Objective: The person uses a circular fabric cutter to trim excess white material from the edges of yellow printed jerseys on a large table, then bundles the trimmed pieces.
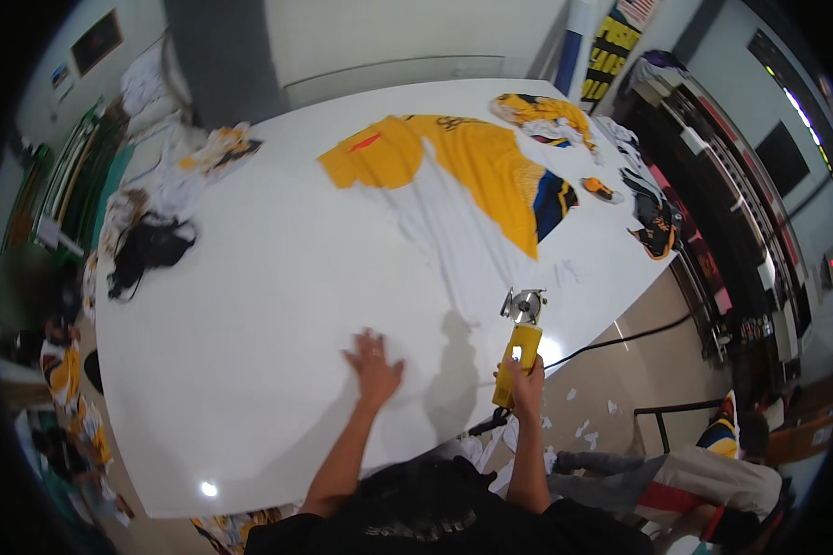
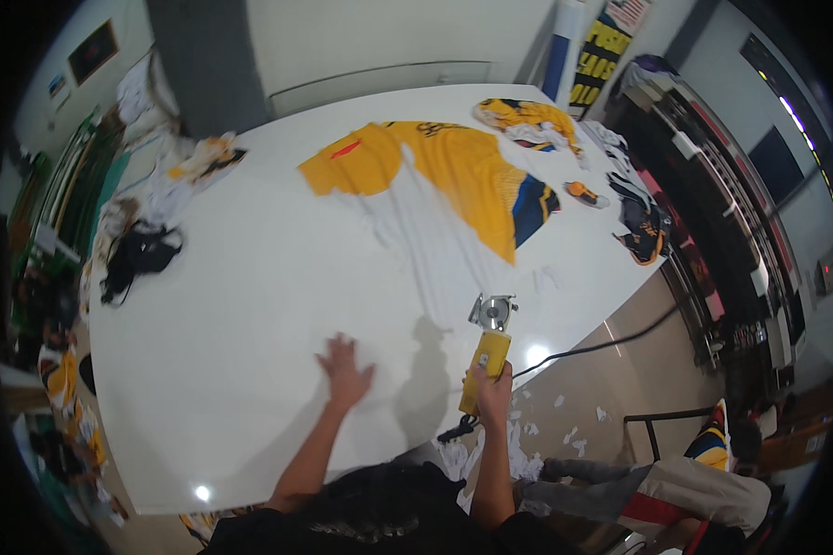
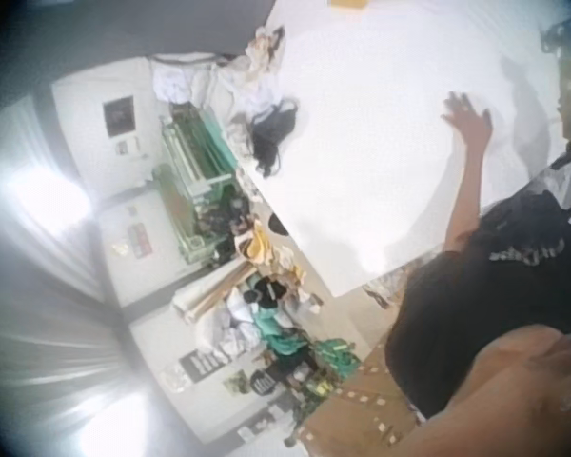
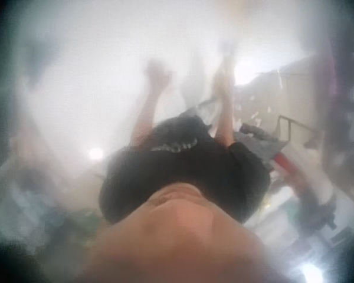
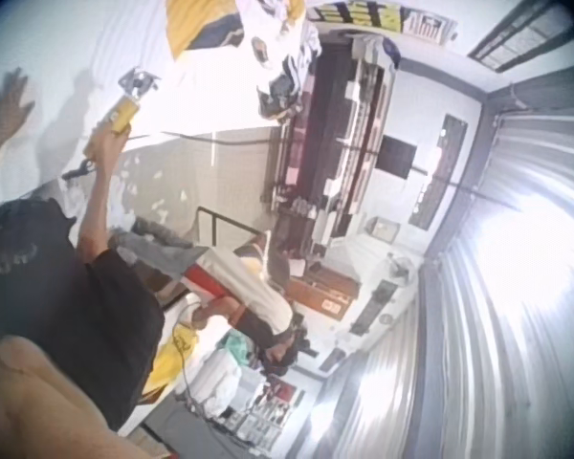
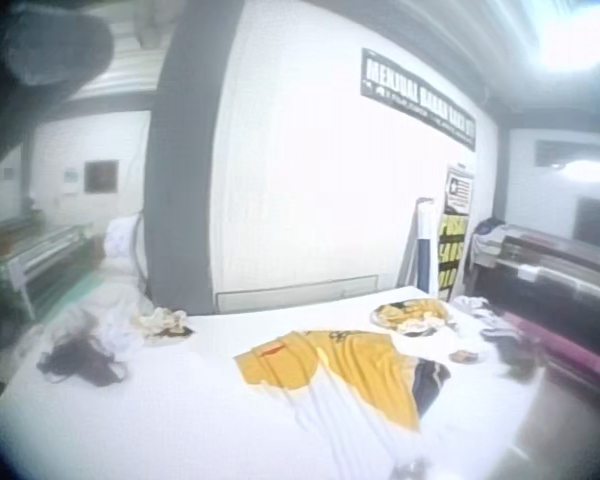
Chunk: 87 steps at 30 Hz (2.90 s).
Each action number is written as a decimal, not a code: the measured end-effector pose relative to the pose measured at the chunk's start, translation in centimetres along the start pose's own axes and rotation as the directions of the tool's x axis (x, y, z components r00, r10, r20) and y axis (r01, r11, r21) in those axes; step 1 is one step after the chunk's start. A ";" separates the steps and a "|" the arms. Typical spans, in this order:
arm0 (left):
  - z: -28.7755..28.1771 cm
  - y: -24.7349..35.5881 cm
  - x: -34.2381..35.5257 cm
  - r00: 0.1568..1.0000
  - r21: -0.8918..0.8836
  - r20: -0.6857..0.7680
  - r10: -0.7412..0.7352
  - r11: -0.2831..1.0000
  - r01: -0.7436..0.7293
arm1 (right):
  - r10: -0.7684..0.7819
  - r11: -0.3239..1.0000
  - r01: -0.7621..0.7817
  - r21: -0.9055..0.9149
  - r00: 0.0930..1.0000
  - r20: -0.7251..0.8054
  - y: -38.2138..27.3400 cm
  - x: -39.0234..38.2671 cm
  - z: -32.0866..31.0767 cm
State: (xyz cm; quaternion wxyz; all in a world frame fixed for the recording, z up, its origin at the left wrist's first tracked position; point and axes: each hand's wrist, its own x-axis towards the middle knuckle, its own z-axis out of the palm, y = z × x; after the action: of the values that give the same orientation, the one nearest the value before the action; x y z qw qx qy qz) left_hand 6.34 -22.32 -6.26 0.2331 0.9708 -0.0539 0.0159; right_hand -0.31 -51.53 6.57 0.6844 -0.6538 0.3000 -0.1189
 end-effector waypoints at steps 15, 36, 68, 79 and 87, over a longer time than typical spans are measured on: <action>5.7 6.2 49.2 0.952 0.031 -0.293 -0.087 0.994 0.100 | 0.084 0.990 -0.103 -0.095 0.979 -0.186 -2.7 17.4 -10.5; -3.9 -6.0 27.1 0.889 0.203 0.100 -0.447 0.884 0.422 | -0.143 0.967 0.216 -0.132 0.897 0.418 -6.1 47.4 18.2; -11.7 -10.3 -15.7 0.882 0.182 0.327 -0.340 0.938 0.295 | -0.090 0.635 0.385 -0.670 0.898 0.430 -1.9 -1.9 -9.9; -12.0 -7.4 -15.3 0.859 0.173 0.392 -0.330 0.943 0.284 | 0.153 0.399 0.444 -0.802 0.830 0.536 1.7 -17.2 -10.5; -12.4 -7.6 -15.5 0.865 0.128 0.397 -0.307 0.952 0.279 | 0.135 0.400 0.455 -0.796 0.829 0.542 4.0 -18.9 -8.3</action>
State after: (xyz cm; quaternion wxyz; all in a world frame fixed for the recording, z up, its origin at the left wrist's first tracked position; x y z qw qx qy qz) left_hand -8.27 -8.49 0.49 0.1841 0.9561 0.0469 -0.2231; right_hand -20.82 -47.41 7.85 0.2592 -0.9482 0.0475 0.1772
